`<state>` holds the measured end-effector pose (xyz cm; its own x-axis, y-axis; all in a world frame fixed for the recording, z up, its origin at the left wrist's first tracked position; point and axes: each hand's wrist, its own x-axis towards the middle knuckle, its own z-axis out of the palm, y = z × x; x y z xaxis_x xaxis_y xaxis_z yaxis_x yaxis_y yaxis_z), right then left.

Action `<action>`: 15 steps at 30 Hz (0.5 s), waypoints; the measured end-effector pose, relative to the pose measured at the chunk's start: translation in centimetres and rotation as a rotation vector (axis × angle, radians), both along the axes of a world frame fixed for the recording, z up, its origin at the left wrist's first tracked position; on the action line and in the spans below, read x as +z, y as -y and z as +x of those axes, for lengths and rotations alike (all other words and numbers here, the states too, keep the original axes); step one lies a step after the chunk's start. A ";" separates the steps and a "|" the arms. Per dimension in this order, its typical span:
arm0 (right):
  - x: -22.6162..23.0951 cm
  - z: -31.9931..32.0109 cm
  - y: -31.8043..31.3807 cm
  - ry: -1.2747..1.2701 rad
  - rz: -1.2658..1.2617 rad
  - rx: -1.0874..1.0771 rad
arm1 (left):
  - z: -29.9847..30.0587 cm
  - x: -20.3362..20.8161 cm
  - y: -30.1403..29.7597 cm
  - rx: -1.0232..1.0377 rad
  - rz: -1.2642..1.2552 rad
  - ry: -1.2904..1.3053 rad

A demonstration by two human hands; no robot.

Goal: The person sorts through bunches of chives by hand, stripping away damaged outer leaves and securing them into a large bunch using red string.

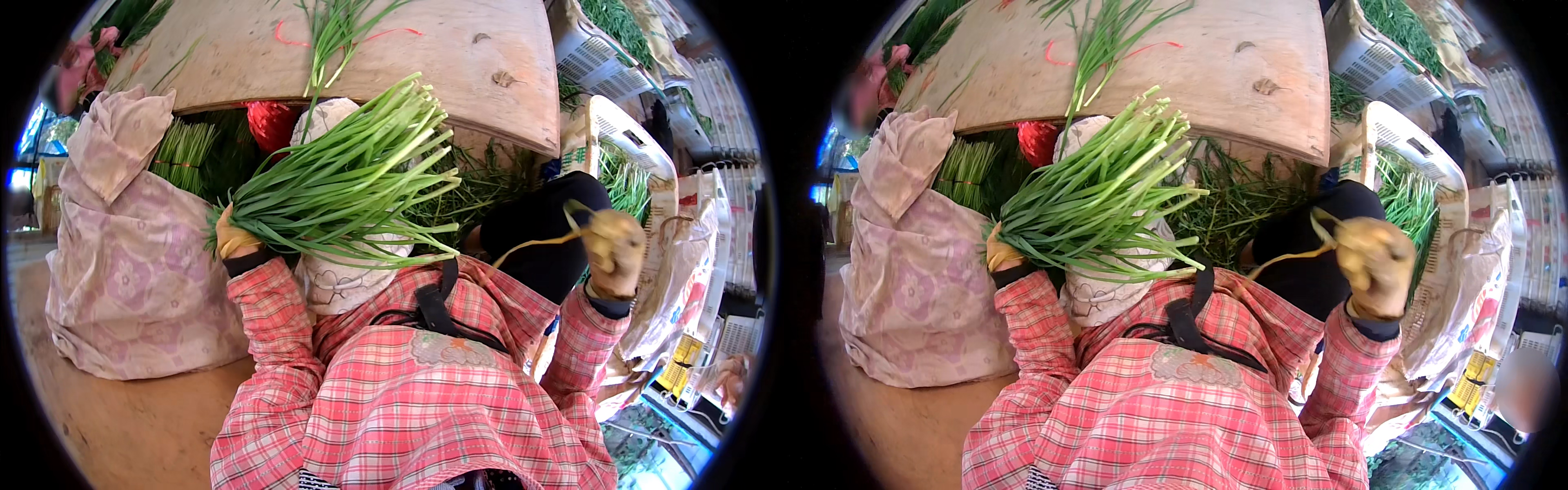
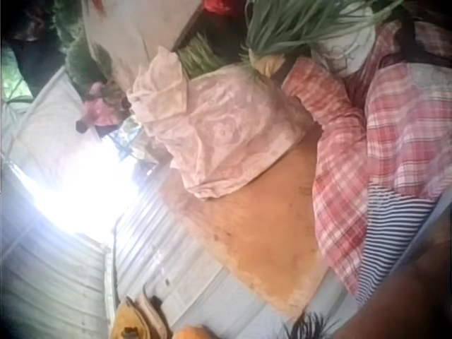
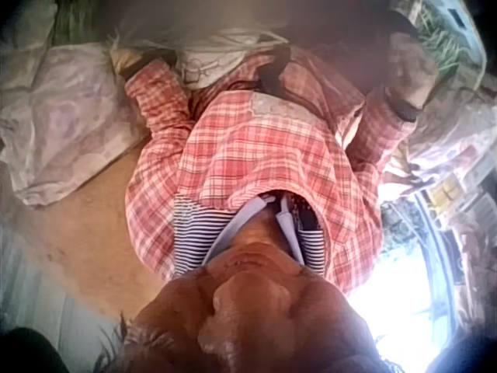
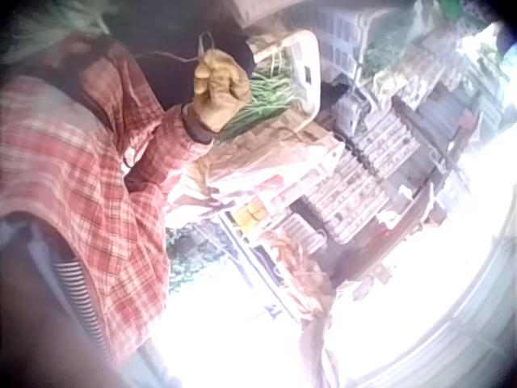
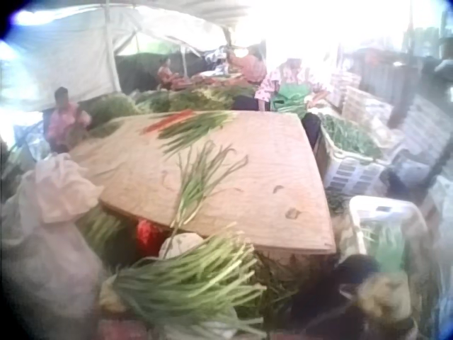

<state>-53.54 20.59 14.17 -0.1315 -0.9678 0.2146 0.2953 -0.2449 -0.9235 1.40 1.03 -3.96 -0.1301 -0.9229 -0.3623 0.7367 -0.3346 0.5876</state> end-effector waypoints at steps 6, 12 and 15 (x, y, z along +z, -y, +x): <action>-3.1 5.7 3.8 -1.032 0.622 -0.150 | -0.1 -3.1 -0.4 -0.035 -0.233 0.481; -3.4 8.4 6.1 -1.077 0.217 -0.178 | -1.7 -0.9 -1.4 0.014 -0.179 0.552; -5.3 10.5 8.1 -0.846 0.598 0.204 | -1.6 -1.6 -1.4 0.060 -0.107 0.365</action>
